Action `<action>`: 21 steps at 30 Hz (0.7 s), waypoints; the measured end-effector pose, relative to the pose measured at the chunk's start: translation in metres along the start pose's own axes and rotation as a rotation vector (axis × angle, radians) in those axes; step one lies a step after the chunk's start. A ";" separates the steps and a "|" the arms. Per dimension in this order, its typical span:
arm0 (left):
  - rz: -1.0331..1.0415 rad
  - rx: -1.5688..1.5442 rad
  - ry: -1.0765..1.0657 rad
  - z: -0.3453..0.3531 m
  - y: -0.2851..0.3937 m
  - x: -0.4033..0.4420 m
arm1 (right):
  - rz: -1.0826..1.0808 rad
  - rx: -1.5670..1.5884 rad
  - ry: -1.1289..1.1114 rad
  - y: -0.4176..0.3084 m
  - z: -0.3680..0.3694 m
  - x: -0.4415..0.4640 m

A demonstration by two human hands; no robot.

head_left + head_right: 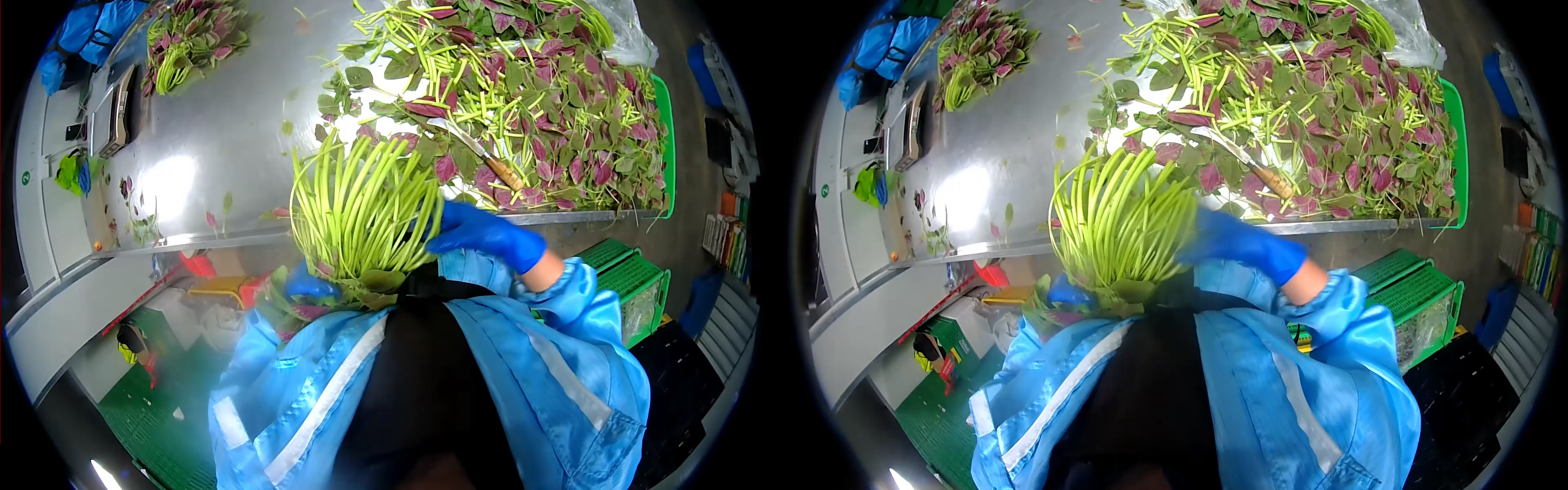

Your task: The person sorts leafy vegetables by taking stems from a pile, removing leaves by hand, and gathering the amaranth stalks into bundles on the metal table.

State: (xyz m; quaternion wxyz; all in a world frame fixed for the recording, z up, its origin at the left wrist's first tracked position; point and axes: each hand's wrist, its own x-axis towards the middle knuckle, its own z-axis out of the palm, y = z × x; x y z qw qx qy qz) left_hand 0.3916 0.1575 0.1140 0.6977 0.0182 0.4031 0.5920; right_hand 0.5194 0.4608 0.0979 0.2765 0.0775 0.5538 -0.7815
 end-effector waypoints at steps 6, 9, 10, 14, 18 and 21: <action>-0.018 0.018 0.003 0.004 -0.002 -0.002 | -0.216 0.117 0.445 -0.008 -0.056 0.006; -0.022 0.022 0.001 0.005 -0.003 -0.003 | -0.376 0.547 0.596 -0.006 -0.093 0.011; -0.021 0.024 0.002 0.005 -0.003 -0.003 | -0.476 0.560 0.619 -0.008 -0.092 0.014; -0.014 0.028 0.009 0.007 -0.007 -0.011 | -0.629 0.472 0.750 -0.029 -0.077 0.018; -0.008 0.031 0.025 0.008 -0.008 -0.025 | -1.047 0.322 1.222 -0.071 -0.112 -0.031; 0.004 0.036 0.037 0.010 -0.010 -0.035 | -0.953 0.021 1.432 -0.072 -0.089 -0.041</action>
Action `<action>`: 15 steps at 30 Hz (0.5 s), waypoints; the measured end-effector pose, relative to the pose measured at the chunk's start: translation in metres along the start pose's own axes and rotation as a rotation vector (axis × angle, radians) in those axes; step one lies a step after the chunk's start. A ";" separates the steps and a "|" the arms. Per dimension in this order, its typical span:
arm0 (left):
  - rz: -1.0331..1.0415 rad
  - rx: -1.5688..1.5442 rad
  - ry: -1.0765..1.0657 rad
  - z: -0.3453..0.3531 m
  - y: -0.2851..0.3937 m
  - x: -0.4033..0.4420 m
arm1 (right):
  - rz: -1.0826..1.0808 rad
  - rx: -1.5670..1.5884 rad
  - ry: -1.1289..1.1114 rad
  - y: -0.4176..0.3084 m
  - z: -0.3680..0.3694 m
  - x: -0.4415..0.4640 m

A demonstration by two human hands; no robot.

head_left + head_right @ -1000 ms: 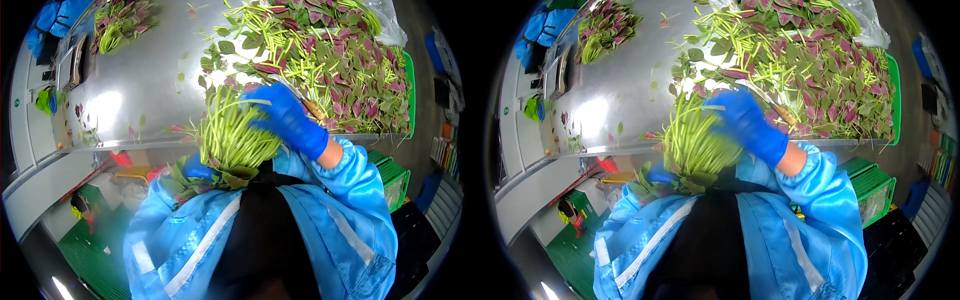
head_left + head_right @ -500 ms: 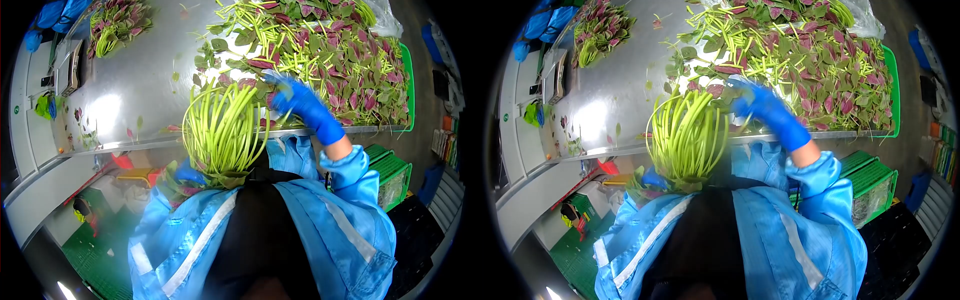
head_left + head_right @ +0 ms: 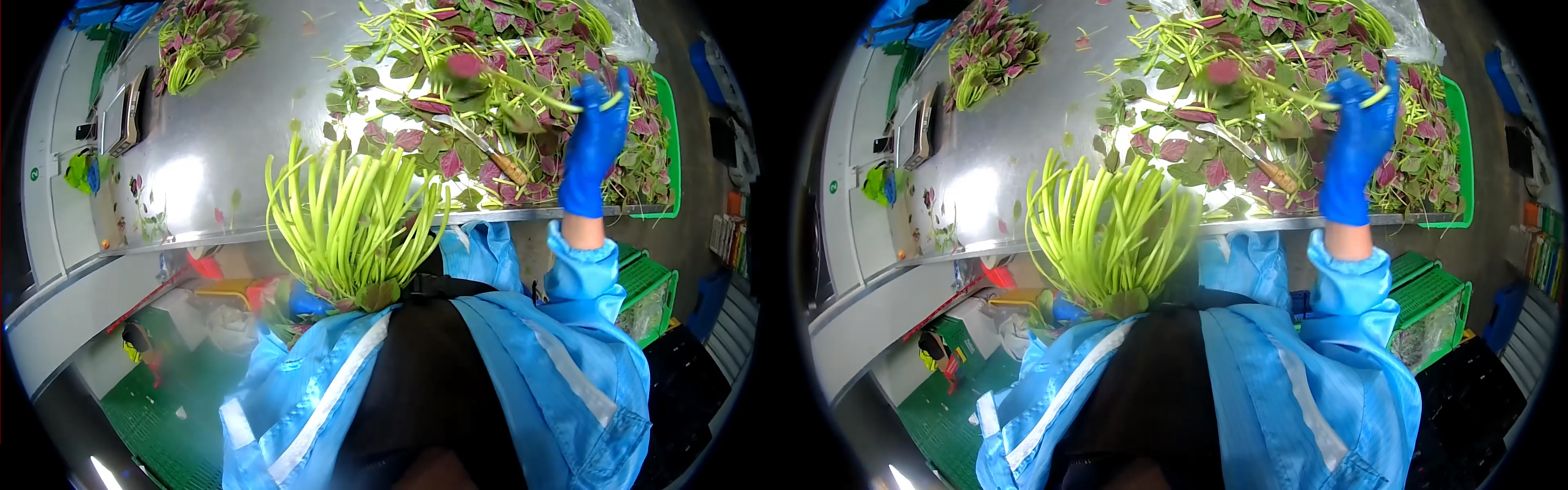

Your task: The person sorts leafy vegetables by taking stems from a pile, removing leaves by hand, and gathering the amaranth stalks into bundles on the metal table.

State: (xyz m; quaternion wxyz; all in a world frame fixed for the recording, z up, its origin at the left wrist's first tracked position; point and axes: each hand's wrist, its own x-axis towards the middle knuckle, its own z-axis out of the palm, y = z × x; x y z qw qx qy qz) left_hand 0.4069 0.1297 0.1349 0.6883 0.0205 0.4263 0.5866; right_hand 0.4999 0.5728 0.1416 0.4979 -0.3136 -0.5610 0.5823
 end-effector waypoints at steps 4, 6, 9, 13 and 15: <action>0.016 0.001 0.005 0.002 0.000 -0.003 | 0.473 0.044 -0.556 0.074 0.014 -0.102; 0.019 0.004 0.006 0.003 0.000 -0.003 | 0.671 0.178 -0.715 0.050 0.032 -0.139; 0.029 0.001 0.014 0.005 0.001 0.000 | 0.844 0.090 -0.865 0.032 0.032 -0.130; -0.033 0.014 0.051 0.001 0.004 0.012 | 1.007 0.202 -1.028 0.035 0.026 -0.123; -0.114 -0.077 0.093 -0.001 0.009 0.016 | 1.127 0.068 -1.078 0.042 0.022 -0.116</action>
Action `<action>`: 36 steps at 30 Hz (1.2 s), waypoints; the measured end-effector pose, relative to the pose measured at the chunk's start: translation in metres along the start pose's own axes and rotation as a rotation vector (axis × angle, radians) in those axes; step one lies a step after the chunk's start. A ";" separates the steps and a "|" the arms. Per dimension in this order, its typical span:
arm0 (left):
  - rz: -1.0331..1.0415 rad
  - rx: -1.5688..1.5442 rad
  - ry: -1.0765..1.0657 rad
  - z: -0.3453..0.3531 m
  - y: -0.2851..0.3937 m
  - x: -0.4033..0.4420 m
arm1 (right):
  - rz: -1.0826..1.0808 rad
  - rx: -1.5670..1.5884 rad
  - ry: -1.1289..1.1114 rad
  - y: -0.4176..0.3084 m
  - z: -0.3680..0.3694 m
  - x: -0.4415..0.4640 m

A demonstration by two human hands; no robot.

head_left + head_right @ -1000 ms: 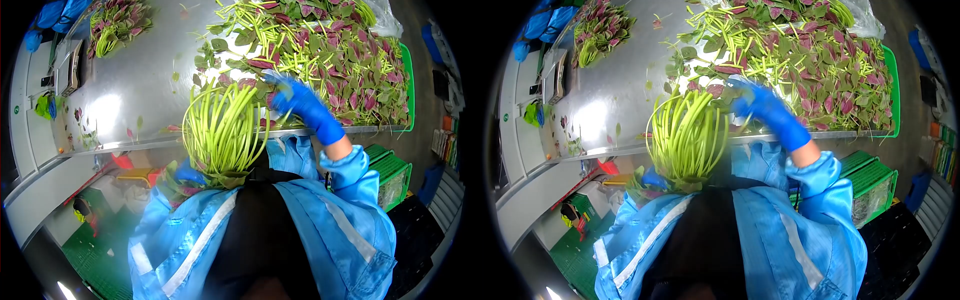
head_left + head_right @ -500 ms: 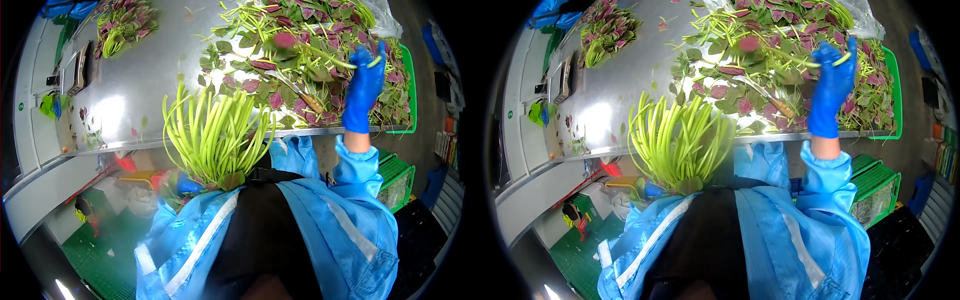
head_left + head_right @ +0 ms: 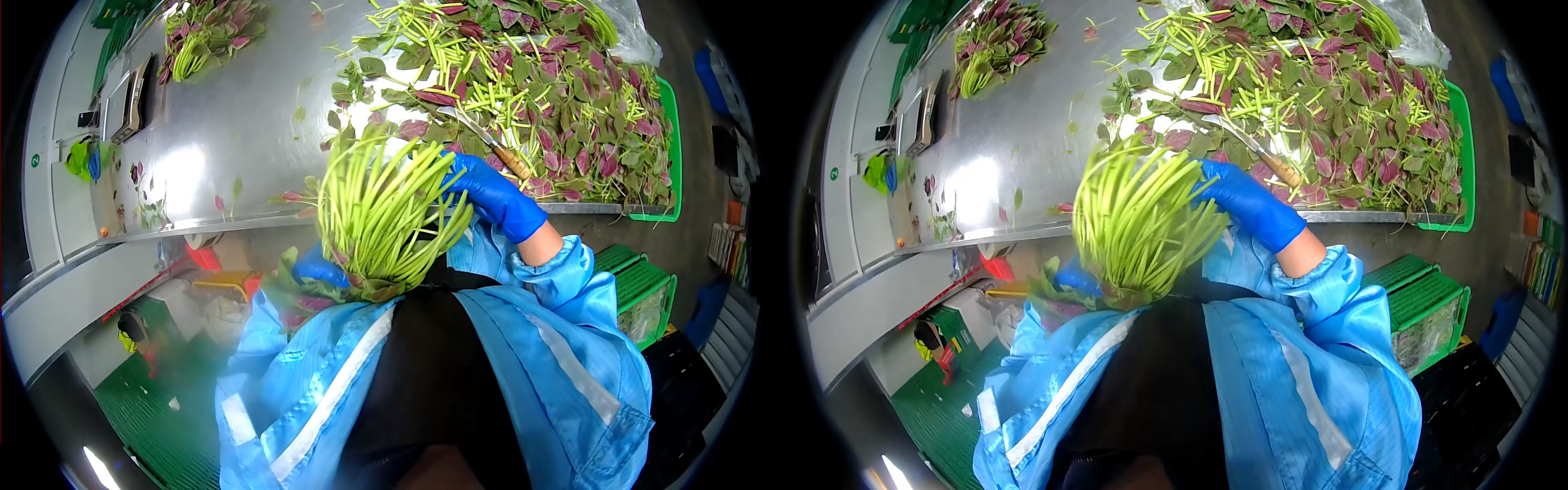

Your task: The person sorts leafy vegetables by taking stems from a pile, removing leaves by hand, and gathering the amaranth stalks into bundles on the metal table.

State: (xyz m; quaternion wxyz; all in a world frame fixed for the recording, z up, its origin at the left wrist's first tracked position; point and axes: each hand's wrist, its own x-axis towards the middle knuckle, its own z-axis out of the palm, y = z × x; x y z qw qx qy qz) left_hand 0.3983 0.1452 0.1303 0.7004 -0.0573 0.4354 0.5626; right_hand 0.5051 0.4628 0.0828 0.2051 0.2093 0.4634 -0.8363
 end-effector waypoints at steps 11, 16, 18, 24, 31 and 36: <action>0.178 0.259 -0.100 0.013 -0.014 0.013 | -0.017 0.200 0.021 -0.017 -0.003 -0.002; 0.289 0.298 -0.134 0.030 -0.005 0.015 | -0.466 0.036 0.010 0.005 -0.041 0.003; 0.297 0.298 -0.127 0.034 -0.010 0.018 | -0.562 0.150 -0.240 -0.001 -0.095 0.018; 0.241 0.585 -0.279 0.049 0.014 0.020 | -0.835 -0.624 -0.064 -0.124 0.021 -0.003; 0.220 0.640 -0.245 0.065 0.025 0.027 | -0.365 -1.137 -0.736 -0.121 0.081 0.038; 0.048 1.200 -0.130 0.064 0.047 0.011 | -0.292 -0.773 -0.518 -0.103 -0.015 0.030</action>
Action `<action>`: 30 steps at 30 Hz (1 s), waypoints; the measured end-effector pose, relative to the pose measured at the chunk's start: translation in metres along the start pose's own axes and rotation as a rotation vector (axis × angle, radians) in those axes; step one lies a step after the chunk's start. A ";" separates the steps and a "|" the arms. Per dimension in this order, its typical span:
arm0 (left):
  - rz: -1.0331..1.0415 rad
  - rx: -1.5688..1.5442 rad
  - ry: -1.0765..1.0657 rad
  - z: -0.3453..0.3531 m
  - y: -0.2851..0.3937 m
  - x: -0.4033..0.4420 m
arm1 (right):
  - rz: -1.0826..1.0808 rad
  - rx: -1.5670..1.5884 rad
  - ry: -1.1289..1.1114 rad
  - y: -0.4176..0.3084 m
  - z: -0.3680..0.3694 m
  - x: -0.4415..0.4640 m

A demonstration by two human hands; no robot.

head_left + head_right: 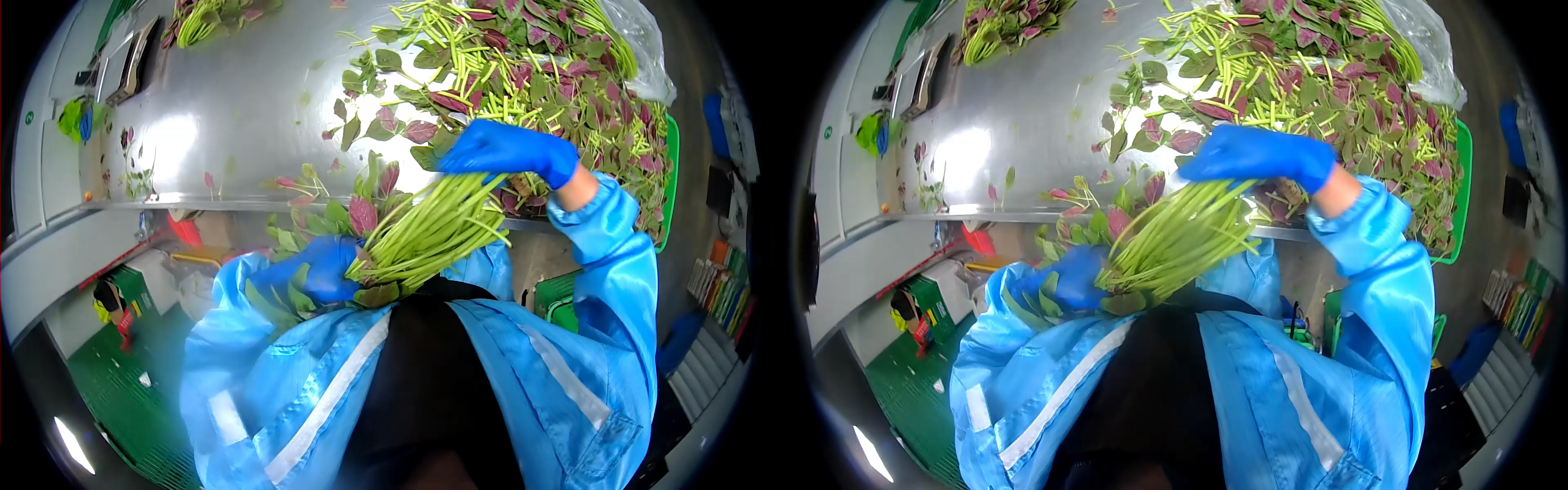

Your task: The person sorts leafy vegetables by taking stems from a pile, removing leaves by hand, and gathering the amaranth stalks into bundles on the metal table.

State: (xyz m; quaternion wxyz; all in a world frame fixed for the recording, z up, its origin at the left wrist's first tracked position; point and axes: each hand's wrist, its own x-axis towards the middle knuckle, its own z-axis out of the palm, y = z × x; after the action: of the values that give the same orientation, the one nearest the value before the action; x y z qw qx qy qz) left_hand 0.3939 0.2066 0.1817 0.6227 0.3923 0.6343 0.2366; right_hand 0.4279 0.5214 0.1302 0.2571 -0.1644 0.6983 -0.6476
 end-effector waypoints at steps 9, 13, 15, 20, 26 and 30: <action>0.101 -0.166 -0.005 -0.001 0.011 0.002 | 0.278 -1.351 0.562 0.012 -0.067 -0.051; -0.077 0.032 -0.080 -0.013 0.037 0.003 | -0.082 -0.559 0.501 -0.055 -0.027 -0.008; 0.003 0.063 -0.078 -0.010 0.021 0.007 | -0.192 -0.560 0.347 -0.062 -0.016 0.002; -0.020 0.060 0.057 -0.003 0.031 0.002 | -0.043 -0.428 -0.159 -0.092 0.024 0.032; -0.033 0.217 0.049 -0.003 0.022 -0.002 | 0.319 -0.194 -0.623 -0.051 0.045 0.013; 0.039 0.081 0.104 -0.004 0.018 -0.005 | 0.046 -0.231 -0.326 -0.018 0.074 -0.011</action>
State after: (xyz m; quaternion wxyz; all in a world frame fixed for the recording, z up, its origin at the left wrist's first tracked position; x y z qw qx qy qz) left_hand 0.3928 0.2138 0.1992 0.5678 0.4166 0.6671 0.2431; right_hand 0.4774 0.4647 0.1475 0.3608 -0.2796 0.7206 -0.5219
